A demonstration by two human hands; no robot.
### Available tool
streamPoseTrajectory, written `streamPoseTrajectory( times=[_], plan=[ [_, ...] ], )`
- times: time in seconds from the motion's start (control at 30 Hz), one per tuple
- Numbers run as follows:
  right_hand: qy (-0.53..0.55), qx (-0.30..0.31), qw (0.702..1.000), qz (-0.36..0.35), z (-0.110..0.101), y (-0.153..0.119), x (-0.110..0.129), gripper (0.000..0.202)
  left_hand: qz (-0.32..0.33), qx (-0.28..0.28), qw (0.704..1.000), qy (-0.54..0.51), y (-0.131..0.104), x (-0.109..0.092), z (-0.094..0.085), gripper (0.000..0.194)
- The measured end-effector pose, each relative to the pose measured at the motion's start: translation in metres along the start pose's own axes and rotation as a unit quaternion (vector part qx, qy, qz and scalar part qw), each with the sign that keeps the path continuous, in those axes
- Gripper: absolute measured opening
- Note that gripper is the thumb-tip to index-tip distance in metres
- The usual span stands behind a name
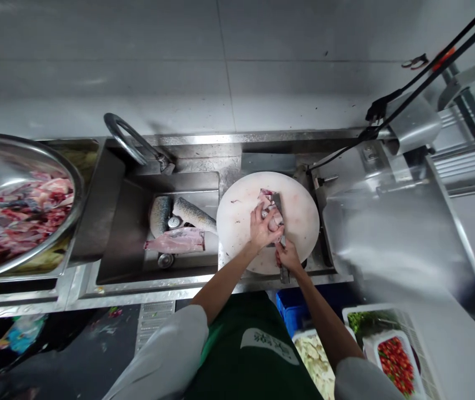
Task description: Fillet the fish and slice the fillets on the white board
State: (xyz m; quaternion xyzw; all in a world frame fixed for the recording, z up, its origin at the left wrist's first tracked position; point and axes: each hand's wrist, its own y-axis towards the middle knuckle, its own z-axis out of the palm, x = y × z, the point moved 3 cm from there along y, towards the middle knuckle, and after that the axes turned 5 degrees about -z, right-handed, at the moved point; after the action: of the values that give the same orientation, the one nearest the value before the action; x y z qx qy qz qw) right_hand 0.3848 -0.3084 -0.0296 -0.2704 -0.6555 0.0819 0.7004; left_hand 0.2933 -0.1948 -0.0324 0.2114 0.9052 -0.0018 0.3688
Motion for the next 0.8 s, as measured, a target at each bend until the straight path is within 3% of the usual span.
streamPoseTrajectory(
  times=[0.27, 0.37, 0.43, 0.53, 0.6, 0.67, 0.8],
  plan=[
    [0.031, -0.063, 0.997, -0.025, 0.008, -0.037, -0.002, 0.063, 0.067, -0.04, 0.994, -0.075, -0.012, -0.021, -0.01, 0.063],
    [0.003, -0.08, 0.995, -0.058, 0.016, -0.052, 0.016, 0.06, 0.093, -0.052, 0.989, -0.1, -0.013, -0.031, -0.031, 0.064],
    [-0.021, -0.076, 0.994, -0.076, 0.03, -0.06, 0.034, 0.06, 0.095, -0.069, 0.988, -0.102, -0.011, -0.03, -0.057, 0.068],
    [-0.046, -0.057, 0.992, -0.102, 0.073, -0.067, 0.064, 0.062, 0.095, -0.119, 0.985, -0.086, -0.006, -0.011, -0.117, 0.074],
    [-0.054, -0.028, 0.991, -0.119, 0.122, -0.063, 0.083, 0.064, 0.093, -0.164, 0.98, -0.065, -0.005, 0.02, -0.173, 0.074],
    [-0.056, 0.027, 0.989, -0.133, 0.191, -0.053, 0.1, 0.066, 0.081, -0.216, 0.972, -0.032, -0.009, 0.065, -0.239, 0.072],
    [-0.09, 0.193, 0.961, -0.176, 0.369, -0.032, 0.139, 0.056, 0.012, -0.333, 0.943, 0.019, -0.033, 0.185, -0.384, 0.066]
  ],
)
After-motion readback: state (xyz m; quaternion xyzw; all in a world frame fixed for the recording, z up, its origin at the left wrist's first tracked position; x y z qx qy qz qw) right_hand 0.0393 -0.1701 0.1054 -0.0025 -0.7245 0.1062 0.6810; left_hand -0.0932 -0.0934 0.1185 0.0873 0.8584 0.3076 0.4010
